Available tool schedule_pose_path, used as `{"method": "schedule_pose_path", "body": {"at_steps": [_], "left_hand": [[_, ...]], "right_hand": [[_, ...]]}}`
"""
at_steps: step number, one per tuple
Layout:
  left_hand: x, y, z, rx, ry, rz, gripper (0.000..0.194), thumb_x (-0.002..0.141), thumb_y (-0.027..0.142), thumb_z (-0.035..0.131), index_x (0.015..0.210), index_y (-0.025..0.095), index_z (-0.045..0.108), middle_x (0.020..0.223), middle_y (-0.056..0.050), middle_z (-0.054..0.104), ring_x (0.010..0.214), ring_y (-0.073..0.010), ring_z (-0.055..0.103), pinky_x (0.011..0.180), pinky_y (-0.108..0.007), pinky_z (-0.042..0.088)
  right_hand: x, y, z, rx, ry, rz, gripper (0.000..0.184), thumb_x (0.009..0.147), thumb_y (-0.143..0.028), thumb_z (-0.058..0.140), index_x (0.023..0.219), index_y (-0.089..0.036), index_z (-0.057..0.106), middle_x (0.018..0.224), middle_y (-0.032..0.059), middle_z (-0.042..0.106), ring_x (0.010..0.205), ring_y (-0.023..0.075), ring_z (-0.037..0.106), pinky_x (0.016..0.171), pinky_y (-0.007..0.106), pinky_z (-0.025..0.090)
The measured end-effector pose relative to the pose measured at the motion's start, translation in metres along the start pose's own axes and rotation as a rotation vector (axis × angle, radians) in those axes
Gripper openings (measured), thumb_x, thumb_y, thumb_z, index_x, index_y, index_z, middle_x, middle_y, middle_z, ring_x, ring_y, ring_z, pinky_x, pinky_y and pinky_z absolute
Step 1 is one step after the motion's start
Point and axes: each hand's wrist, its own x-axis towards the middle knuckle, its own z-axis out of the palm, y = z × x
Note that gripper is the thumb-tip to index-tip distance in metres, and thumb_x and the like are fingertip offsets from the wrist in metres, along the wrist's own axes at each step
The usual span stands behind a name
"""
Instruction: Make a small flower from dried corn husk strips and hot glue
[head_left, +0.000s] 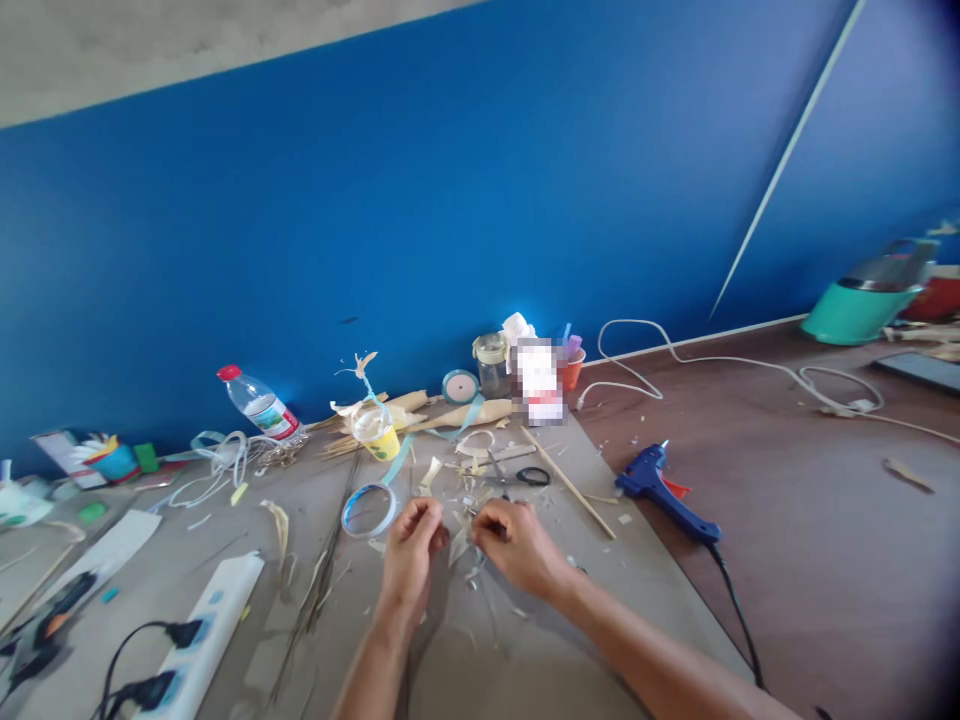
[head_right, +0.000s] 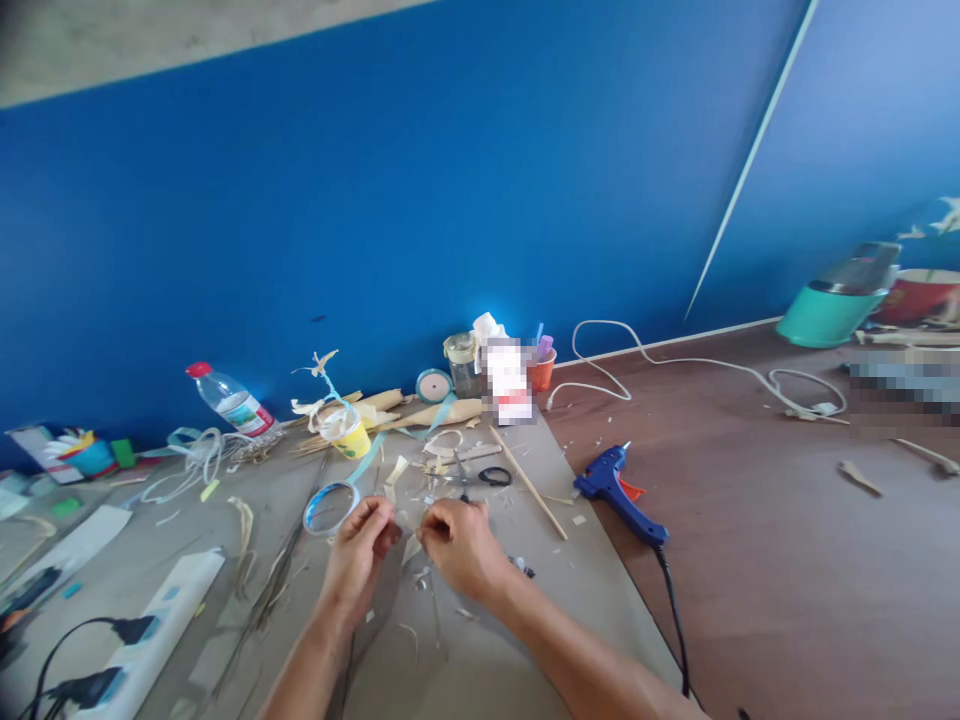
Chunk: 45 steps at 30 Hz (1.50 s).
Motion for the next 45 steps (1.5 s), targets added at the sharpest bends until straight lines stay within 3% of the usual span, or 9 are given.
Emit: {"method": "schedule_pose_path", "body": {"at_steps": [6,11,16,24,29,34,38,41,45], "left_hand": [[0.013,-0.003,-0.015,0.005,0.246,0.15,0.022,0.071,0.028,0.06,0.089,0.017,0.056,0.078,0.002,0.055,0.049,-0.0041,0.043,0.051,-0.02,0.035],[0.015,0.006,-0.019,-0.13,0.328,0.263,0.016,0.067,0.016,0.055,0.082,0.017,0.052,0.065,0.006,0.049,0.045,-0.0033,0.04,0.051,-0.018,0.036],[0.018,0.01,-0.025,-0.143,0.455,0.272,0.014,0.069,0.02,0.052,0.083,0.018,0.05,0.064,0.006,0.048,0.044,-0.0031,0.039,0.054,-0.02,0.04],[0.026,-0.002,-0.033,-0.042,0.44,0.256,0.013,0.075,0.025,0.05,0.086,0.019,0.051,0.06,0.007,0.046,0.043,-0.0043,0.037,0.051,-0.02,0.037],[0.03,-0.008,-0.039,0.385,0.407,0.237,0.018,0.078,0.033,0.048,0.088,0.019,0.054,0.055,0.006,0.046,0.044,-0.0096,0.041,0.048,-0.022,0.035],[0.025,-0.012,-0.039,0.982,0.32,0.372,0.019,0.08,0.021,0.043,0.09,0.018,0.059,0.088,-0.007,0.062,0.082,-0.0187,0.057,0.075,-0.03,0.043],[0.019,-0.015,-0.035,1.402,0.252,0.262,0.017,0.082,0.023,0.045,0.091,0.018,0.059,0.095,-0.01,0.058,0.087,-0.0205,0.057,0.075,-0.03,0.043],[0.016,-0.012,-0.032,1.592,0.208,0.157,0.019,0.084,0.029,0.046,0.09,0.016,0.059,0.097,-0.011,0.058,0.083,-0.0213,0.058,0.071,-0.03,0.043],[0.014,-0.006,-0.028,1.653,0.197,0.103,0.018,0.084,0.022,0.043,0.087,0.015,0.06,0.094,-0.012,0.059,0.083,-0.0214,0.059,0.071,-0.03,0.041]], "right_hand": [[0.003,0.005,-0.007,0.066,0.09,0.042,0.018,0.075,-0.025,0.05,0.061,-0.016,0.059,0.056,-0.0016,0.054,0.056,0.0111,0.047,0.056,0.021,0.034],[0.006,0.007,-0.013,0.11,0.178,0.072,0.02,0.075,-0.03,0.05,0.065,-0.016,0.06,0.06,0.0006,0.058,0.058,0.0126,0.049,0.055,0.022,0.036],[0.006,0.01,-0.013,0.113,0.17,0.095,0.023,0.075,-0.034,0.05,0.064,-0.016,0.059,0.059,0.0004,0.057,0.057,0.013,0.049,0.053,0.021,0.035],[0.007,0.01,-0.014,0.102,0.199,0.13,0.025,0.075,-0.037,0.05,0.065,-0.016,0.059,0.058,0.0006,0.055,0.053,0.0119,0.045,0.048,0.021,0.032],[0.007,0.013,-0.014,0.092,0.205,0.121,0.027,0.075,-0.04,0.051,0.066,-0.016,0.06,0.057,0.0001,0.055,0.053,0.0117,0.045,0.047,0.021,0.031],[0.008,0.016,-0.014,0.083,0.215,0.117,0.027,0.076,-0.039,0.05,0.067,-0.016,0.06,0.059,0.0009,0.057,0.055,0.0124,0.047,0.049,0.022,0.033],[0.008,0.016,-0.015,0.066,0.206,0.114,0.027,0.077,-0.039,0.049,0.067,-0.017,0.06,0.06,0.002,0.059,0.056,0.0136,0.049,0.051,0.023,0.034],[0.009,0.015,-0.016,0.036,0.199,0.118,0.025,0.077,-0.038,0.049,0.067,-0.018,0.06,0.06,0.002,0.06,0.056,0.0141,0.05,0.051,0.023,0.035],[0.009,0.015,-0.016,0.017,0.2,0.108,0.024,0.077,-0.038,0.049,0.067,-0.018,0.059,0.061,0.003,0.061,0.056,0.0145,0.05,0.05,0.023,0.035]]}}
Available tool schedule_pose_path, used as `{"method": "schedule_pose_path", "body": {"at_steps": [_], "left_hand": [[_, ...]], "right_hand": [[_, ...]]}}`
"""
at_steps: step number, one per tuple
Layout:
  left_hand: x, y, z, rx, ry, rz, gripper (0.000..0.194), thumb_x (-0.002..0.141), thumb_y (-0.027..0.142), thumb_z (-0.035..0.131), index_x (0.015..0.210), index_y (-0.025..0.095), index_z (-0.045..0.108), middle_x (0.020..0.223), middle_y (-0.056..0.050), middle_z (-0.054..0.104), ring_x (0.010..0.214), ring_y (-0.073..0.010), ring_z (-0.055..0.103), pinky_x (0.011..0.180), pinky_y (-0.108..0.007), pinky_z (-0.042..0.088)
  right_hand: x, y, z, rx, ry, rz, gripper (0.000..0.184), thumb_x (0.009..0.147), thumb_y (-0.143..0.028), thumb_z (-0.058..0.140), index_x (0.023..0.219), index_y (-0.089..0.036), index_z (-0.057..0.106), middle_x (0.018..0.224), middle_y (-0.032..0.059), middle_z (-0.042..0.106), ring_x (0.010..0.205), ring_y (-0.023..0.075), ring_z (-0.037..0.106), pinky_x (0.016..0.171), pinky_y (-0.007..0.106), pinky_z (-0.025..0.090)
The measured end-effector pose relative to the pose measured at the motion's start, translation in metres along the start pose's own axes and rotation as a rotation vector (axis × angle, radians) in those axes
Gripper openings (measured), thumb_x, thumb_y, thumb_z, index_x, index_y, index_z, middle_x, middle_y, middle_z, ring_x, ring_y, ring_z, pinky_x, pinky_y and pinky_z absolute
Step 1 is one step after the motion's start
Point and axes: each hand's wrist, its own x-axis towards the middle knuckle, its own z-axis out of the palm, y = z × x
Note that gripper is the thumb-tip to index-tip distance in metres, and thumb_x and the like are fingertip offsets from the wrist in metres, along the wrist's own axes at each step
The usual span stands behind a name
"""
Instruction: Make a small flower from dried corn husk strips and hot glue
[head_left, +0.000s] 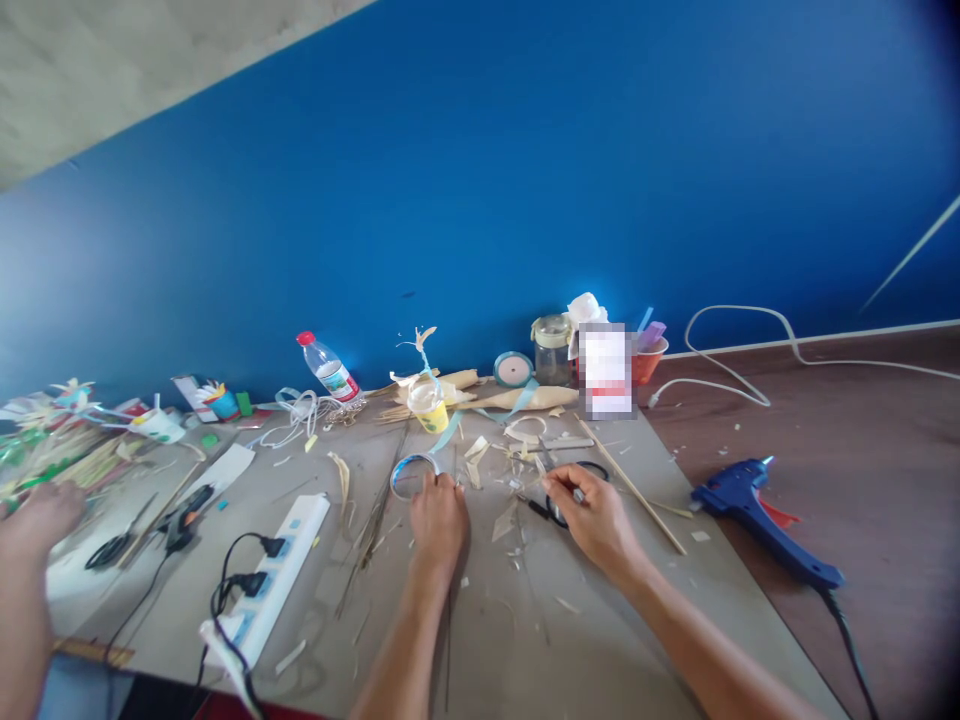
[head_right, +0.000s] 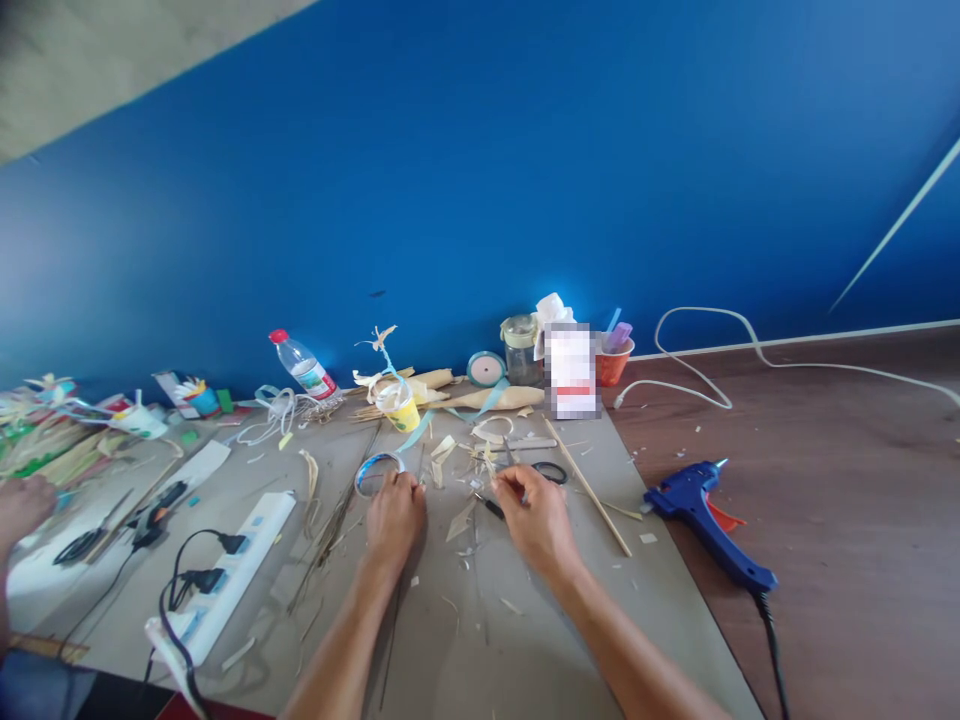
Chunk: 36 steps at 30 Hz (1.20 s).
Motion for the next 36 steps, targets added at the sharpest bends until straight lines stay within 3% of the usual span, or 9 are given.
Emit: {"method": "schedule_pose_path", "body": {"at_steps": [4,9,13,17,20,25,31,36], "left_hand": [[0.0,0.0,0.0,-0.118,0.009,-0.014,0.019,0.082,0.015,0.041,0.077,0.015,0.059,0.087,-0.012,0.06,0.078,-0.0207,0.059,0.067,-0.029,0.039],[0.008,-0.008,0.007,-0.604,0.223,-0.03,0.012,0.077,0.019,0.048,0.066,0.018,0.053,0.067,-0.003,0.057,0.067,-0.017,0.054,0.064,-0.026,0.039],[0.018,-0.019,0.007,-0.661,0.303,-0.082,0.008,0.078,0.02,0.045,0.076,0.018,0.053,0.07,-0.002,0.056,0.065,-0.0159,0.054,0.065,-0.027,0.041],[0.018,-0.02,0.006,-0.64,0.339,-0.085,0.017,0.074,0.009,0.043,0.081,0.019,0.054,0.082,-0.005,0.056,0.079,-0.0178,0.055,0.073,-0.029,0.042],[0.011,-0.013,0.004,-0.482,0.262,-0.008,0.022,0.074,0.007,0.043,0.087,0.019,0.057,0.096,-0.009,0.054,0.092,-0.0199,0.054,0.076,-0.029,0.042],[0.002,-0.002,-0.001,-0.174,-0.02,-0.037,0.024,0.084,0.028,0.045,0.102,0.017,0.056,0.1,-0.012,0.057,0.085,-0.0223,0.059,0.067,-0.029,0.042],[0.002,-0.001,-0.005,-0.05,-0.057,-0.048,0.024,0.085,0.026,0.044,0.102,0.014,0.056,0.102,-0.015,0.058,0.086,-0.0242,0.061,0.064,-0.03,0.043],[0.004,-0.004,-0.005,-0.039,-0.094,-0.048,0.023,0.085,0.019,0.039,0.092,0.011,0.059,0.092,-0.018,0.064,0.082,-0.0266,0.064,0.063,-0.032,0.043]], "right_hand": [[0.001,0.0,-0.002,-0.003,-0.004,0.001,0.025,0.076,-0.039,0.05,0.066,-0.018,0.059,0.061,0.0029,0.061,0.058,0.0152,0.051,0.052,0.023,0.036],[0.004,0.003,-0.003,0.04,0.026,0.038,0.028,0.076,-0.041,0.05,0.069,-0.017,0.061,0.061,0.0025,0.06,0.056,0.0148,0.05,0.052,0.024,0.037],[0.006,0.005,-0.005,0.067,0.054,0.052,0.028,0.075,-0.041,0.05,0.07,-0.016,0.061,0.062,0.0026,0.061,0.055,0.0143,0.049,0.052,0.024,0.037],[0.007,0.004,-0.006,0.094,0.058,0.051,0.027,0.075,-0.039,0.051,0.069,-0.015,0.061,0.062,0.003,0.06,0.056,0.0145,0.049,0.054,0.024,0.037],[0.007,0.003,-0.007,0.104,0.056,0.052,0.027,0.076,-0.04,0.05,0.068,-0.016,0.06,0.061,0.0026,0.059,0.056,0.0143,0.048,0.054,0.024,0.037],[0.009,0.006,-0.008,0.13,0.078,0.046,0.025,0.075,-0.038,0.05,0.068,-0.016,0.059,0.06,0.0012,0.056,0.057,0.0139,0.047,0.055,0.024,0.037],[0.011,0.009,-0.01,0.137,0.098,0.047,0.025,0.075,-0.039,0.051,0.066,-0.016,0.057,0.056,-0.0014,0.051,0.055,0.013,0.044,0.054,0.024,0.036],[0.012,0.01,-0.009,0.122,0.101,0.029,0.026,0.075,-0.04,0.052,0.068,-0.016,0.059,0.058,0.0003,0.055,0.056,0.0142,0.046,0.055,0.025,0.037]]}}
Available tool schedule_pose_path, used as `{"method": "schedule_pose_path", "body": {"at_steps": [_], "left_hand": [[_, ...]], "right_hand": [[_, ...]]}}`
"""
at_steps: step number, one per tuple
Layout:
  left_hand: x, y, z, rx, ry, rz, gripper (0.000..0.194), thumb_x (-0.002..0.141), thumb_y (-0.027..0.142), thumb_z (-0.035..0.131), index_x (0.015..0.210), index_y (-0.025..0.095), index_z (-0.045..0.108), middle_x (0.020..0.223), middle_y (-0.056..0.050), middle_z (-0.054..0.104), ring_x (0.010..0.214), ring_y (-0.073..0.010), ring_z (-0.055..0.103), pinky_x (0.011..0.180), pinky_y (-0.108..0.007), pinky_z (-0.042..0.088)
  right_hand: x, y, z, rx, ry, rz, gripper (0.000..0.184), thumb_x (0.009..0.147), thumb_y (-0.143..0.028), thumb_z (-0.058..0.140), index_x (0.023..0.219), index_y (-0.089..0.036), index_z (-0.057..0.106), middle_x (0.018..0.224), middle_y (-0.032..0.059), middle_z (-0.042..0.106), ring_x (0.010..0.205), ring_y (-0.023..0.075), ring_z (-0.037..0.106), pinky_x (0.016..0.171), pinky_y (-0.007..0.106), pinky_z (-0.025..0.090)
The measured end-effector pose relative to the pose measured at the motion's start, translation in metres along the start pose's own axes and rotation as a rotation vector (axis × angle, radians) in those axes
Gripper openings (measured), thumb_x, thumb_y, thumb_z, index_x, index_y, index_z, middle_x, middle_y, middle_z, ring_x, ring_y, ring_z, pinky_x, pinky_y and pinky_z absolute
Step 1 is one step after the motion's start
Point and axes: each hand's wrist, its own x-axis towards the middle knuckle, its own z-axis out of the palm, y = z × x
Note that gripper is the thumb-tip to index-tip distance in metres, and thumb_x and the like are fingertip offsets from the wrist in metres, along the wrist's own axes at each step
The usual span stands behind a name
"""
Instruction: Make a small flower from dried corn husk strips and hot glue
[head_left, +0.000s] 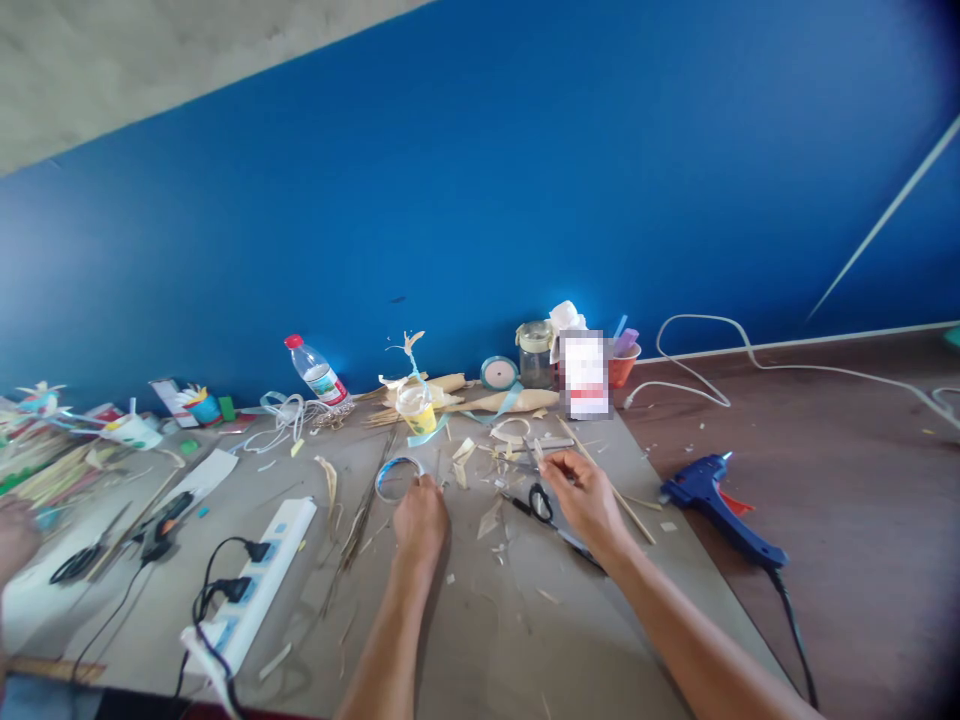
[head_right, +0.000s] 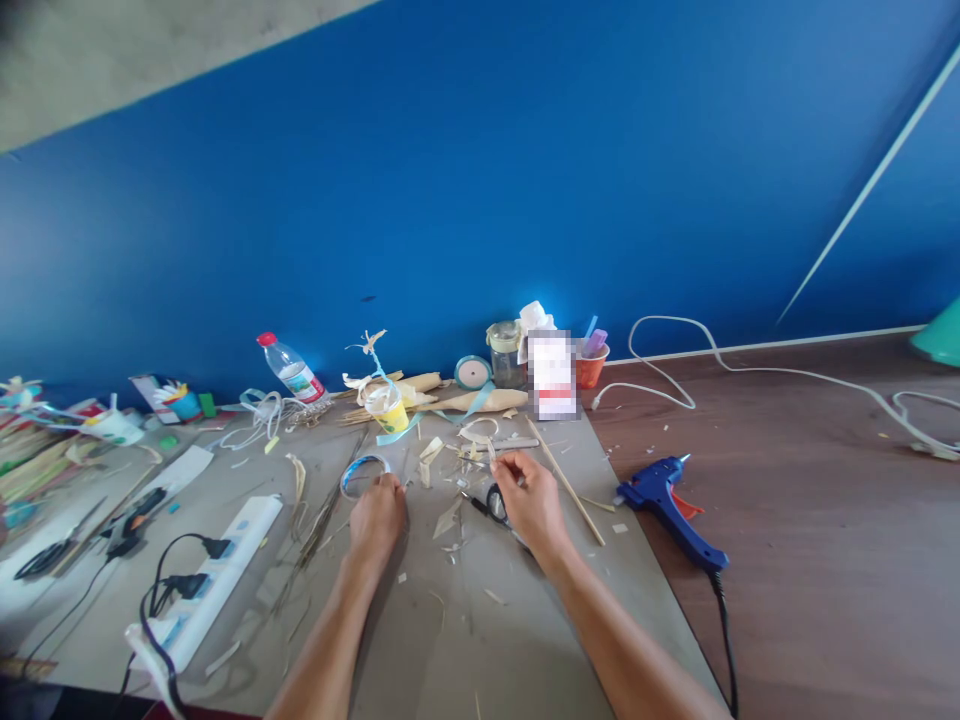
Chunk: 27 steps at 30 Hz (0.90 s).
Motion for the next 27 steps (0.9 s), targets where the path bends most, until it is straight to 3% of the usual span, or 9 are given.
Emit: {"method": "schedule_pose_path", "body": {"at_steps": [4,10,15,19,27], "left_hand": [[0.0014,-0.0025,0.0025,-0.002,-0.004,-0.012,0.026,0.085,0.017,0.036,0.088,0.01,0.061,0.087,-0.019,0.066,0.08,-0.027,0.065,0.063,-0.031,0.042],[0.0034,-0.0035,0.0035,-0.033,0.023,-0.02,0.022,0.084,0.016,0.038,0.082,0.014,0.06,0.081,-0.013,0.067,0.075,-0.0213,0.064,0.061,-0.026,0.039],[0.0059,-0.0056,-0.0003,-0.053,0.073,-0.024,0.021,0.087,0.022,0.037,0.087,0.017,0.057,0.088,-0.012,0.066,0.08,-0.0205,0.062,0.064,-0.027,0.039],[0.0055,-0.0067,-0.0017,-0.008,0.015,-0.017,0.019,0.084,0.031,0.046,0.087,0.016,0.058,0.094,-0.014,0.065,0.082,-0.0235,0.063,0.063,-0.029,0.04],[0.0045,-0.0016,-0.0055,0.026,-0.096,-0.034,0.024,0.085,0.02,0.038,0.084,0.014,0.062,0.088,-0.016,0.068,0.081,-0.0233,0.065,0.063,-0.028,0.041]], "right_hand": [[-0.0005,0.0003,0.0014,-0.023,-0.007,0.0,0.026,0.075,-0.04,0.052,0.067,-0.016,0.06,0.058,0.0009,0.057,0.055,0.0148,0.048,0.055,0.026,0.037],[0.0006,-0.0018,-0.0004,-0.017,0.006,0.011,0.027,0.074,-0.039,0.052,0.068,-0.015,0.061,0.058,0.0014,0.057,0.055,0.0142,0.047,0.054,0.026,0.037],[0.0032,-0.0001,-0.0022,-0.004,0.014,0.028,0.027,0.075,-0.039,0.051,0.069,-0.015,0.061,0.059,0.0014,0.056,0.055,0.0142,0.046,0.053,0.025,0.037],[0.0034,0.0015,-0.0014,-0.021,-0.006,0.035,0.026,0.075,-0.039,0.051,0.068,-0.015,0.06,0.06,0.0016,0.058,0.056,0.0148,0.048,0.054,0.025,0.037],[0.0011,0.0014,0.0007,-0.051,-0.043,0.05,0.026,0.075,-0.039,0.05,0.067,-0.016,0.06,0.061,0.002,0.059,0.057,0.0146,0.048,0.055,0.024,0.037]]}}
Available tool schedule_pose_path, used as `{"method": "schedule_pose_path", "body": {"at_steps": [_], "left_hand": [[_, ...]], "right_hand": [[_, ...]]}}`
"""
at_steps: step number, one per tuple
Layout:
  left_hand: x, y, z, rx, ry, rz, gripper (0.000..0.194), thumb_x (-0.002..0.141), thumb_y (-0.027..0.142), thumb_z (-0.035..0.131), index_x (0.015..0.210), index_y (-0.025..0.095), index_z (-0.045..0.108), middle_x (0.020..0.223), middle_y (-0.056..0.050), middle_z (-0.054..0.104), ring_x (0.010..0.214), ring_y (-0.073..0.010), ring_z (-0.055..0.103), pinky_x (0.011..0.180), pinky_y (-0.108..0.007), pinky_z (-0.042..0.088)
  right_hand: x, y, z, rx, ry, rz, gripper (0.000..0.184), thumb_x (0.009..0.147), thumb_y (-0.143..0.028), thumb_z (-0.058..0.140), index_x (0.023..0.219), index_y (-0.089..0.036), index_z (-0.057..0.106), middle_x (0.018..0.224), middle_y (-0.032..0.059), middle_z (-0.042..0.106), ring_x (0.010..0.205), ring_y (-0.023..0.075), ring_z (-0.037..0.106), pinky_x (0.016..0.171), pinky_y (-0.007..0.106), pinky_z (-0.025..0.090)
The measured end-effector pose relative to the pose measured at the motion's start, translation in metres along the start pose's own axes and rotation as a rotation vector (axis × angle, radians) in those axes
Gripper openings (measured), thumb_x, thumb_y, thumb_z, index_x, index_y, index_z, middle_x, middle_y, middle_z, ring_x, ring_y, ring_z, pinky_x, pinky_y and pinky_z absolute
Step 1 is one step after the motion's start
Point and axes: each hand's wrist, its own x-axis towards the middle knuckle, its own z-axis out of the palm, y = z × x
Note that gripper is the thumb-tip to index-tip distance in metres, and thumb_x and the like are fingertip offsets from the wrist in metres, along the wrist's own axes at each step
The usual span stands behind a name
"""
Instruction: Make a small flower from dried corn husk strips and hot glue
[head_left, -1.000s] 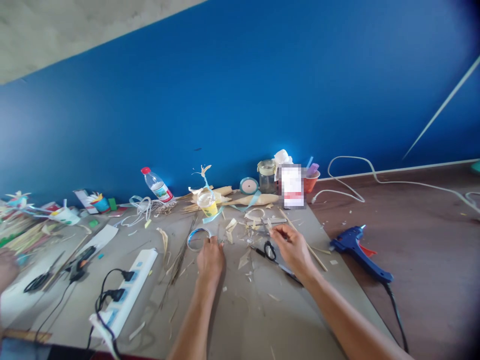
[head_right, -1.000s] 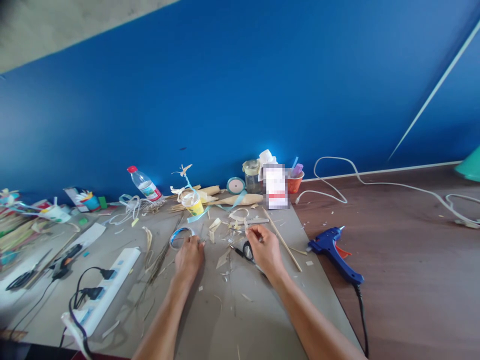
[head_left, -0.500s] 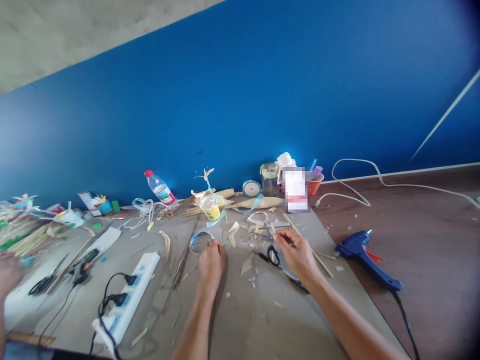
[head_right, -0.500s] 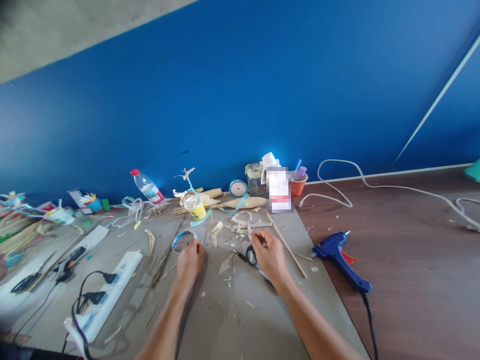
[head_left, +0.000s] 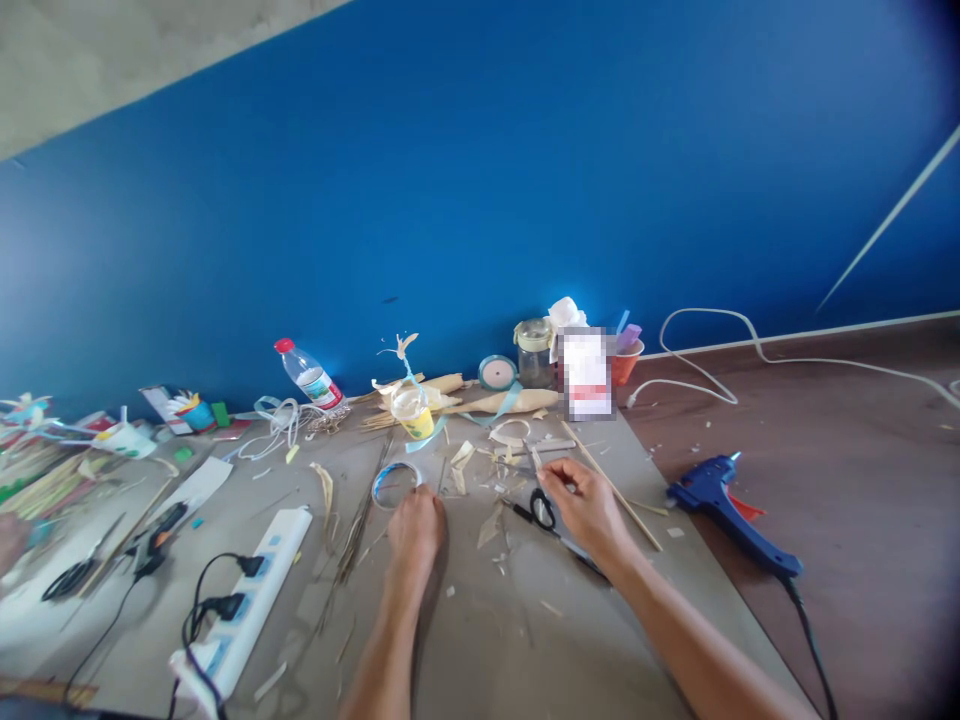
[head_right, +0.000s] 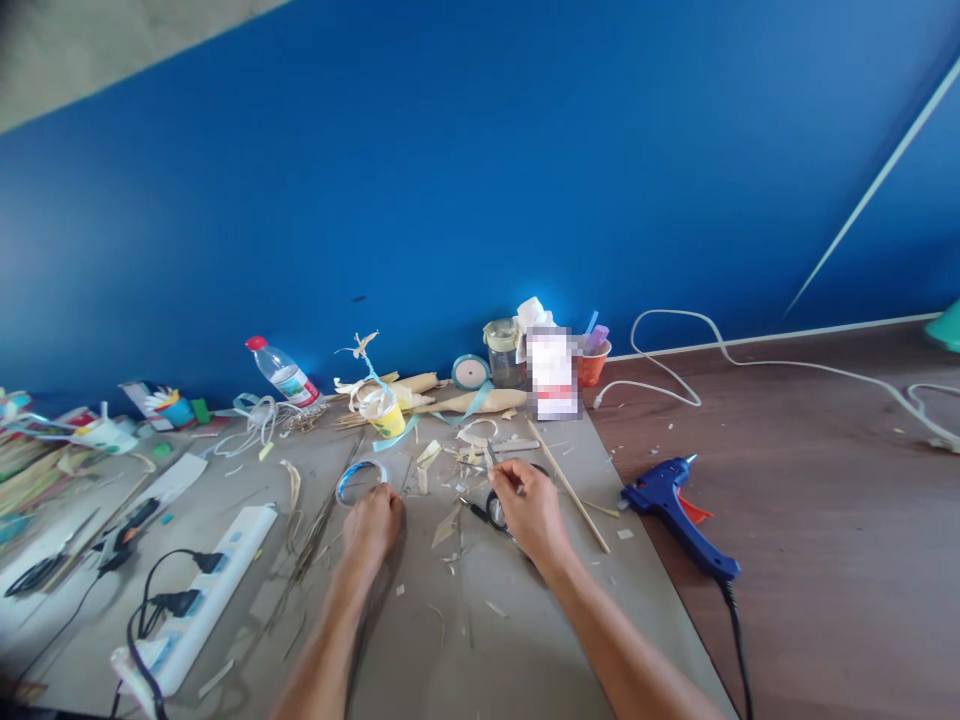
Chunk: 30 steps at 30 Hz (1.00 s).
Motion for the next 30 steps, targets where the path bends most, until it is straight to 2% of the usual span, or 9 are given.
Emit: {"method": "schedule_pose_path", "body": {"at_steps": [3,6,10,16,23,27,30], "left_hand": [[-0.0006,0.0005,-0.0026,-0.01,0.012,0.018,0.023,0.085,0.019,0.039,0.083,0.016,0.061,0.086,-0.012,0.069,0.082,-0.0207,0.064,0.065,-0.026,0.04],[-0.0011,-0.0002,-0.0053,-0.036,0.023,0.018,0.023,0.087,0.025,0.039,0.085,0.017,0.061,0.089,-0.009,0.069,0.086,-0.0197,0.064,0.068,-0.026,0.041],[-0.0019,-0.0005,-0.0056,0.003,-0.053,-0.002,0.026,0.085,0.035,0.044,0.088,0.016,0.061,0.093,-0.012,0.068,0.087,-0.0228,0.064,0.068,-0.028,0.042],[-0.0017,0.0003,-0.0068,0.016,-0.096,0.002,0.026,0.086,0.023,0.038,0.089,0.014,0.062,0.092,-0.015,0.068,0.088,-0.0235,0.064,0.07,-0.03,0.043],[-0.0005,0.0011,-0.0088,0.011,-0.118,0.017,0.024,0.084,0.02,0.038,0.086,0.015,0.062,0.089,-0.013,0.069,0.085,-0.0215,0.064,0.068,-0.028,0.042],[0.0001,-0.0015,-0.0049,-0.019,-0.079,0.047,0.023,0.086,0.023,0.038,0.084,0.017,0.06,0.086,-0.008,0.068,0.081,-0.0186,0.063,0.068,-0.026,0.04],[0.0009,-0.0033,-0.0002,-0.031,-0.033,0.039,0.026,0.087,0.031,0.042,0.099,0.016,0.058,0.098,-0.011,0.065,0.087,-0.0201,0.061,0.07,-0.027,0.041]], "right_hand": [[0.0014,-0.0004,-0.0013,0.007,0.008,0.02,0.027,0.075,-0.04,0.05,0.069,-0.016,0.061,0.061,0.0022,0.059,0.056,0.0146,0.048,0.055,0.024,0.037],[0.003,-0.0008,-0.003,0.005,0.02,0.029,0.028,0.074,-0.041,0.049,0.069,-0.016,0.061,0.06,0.0023,0.059,0.055,0.0147,0.047,0.054,0.025,0.036],[0.0039,0.0001,-0.0035,0.003,0.021,0.008,0.028,0.073,-0.041,0.049,0.067,-0.017,0.06,0.059,0.0011,0.058,0.055,0.0145,0.047,0.055,0.025,0.036],[0.0042,0.0026,-0.0024,-0.005,0.012,0.028,0.026,0.074,-0.039,0.05,0.068,-0.016,0.06,0.06,0.0011,0.058,0.055,0.0143,0.047,0.055,0.025,0.036],[0.0042,0.0005,-0.0025,0.03,0.014,0.038,0.025,0.073,-0.039,0.051,0.068,-0.016,0.06,0.06,0.0017,0.059,0.058,0.0152,0.05,0.057,0.024,0.037],[0.0037,-0.0007,-0.0027,0.016,0.018,0.045,0.025,0.074,-0.038,0.05,0.069,-0.016,0.061,0.062,0.0022,0.06,0.059,0.0152,0.05,0.057,0.024,0.037],[0.0037,-0.0004,-0.0022,0.009,0.016,0.046,0.025,0.075,-0.038,0.05,0.068,-0.016,0.06,0.062,0.0017,0.06,0.058,0.0145,0.049,0.056,0.024,0.036]]}}
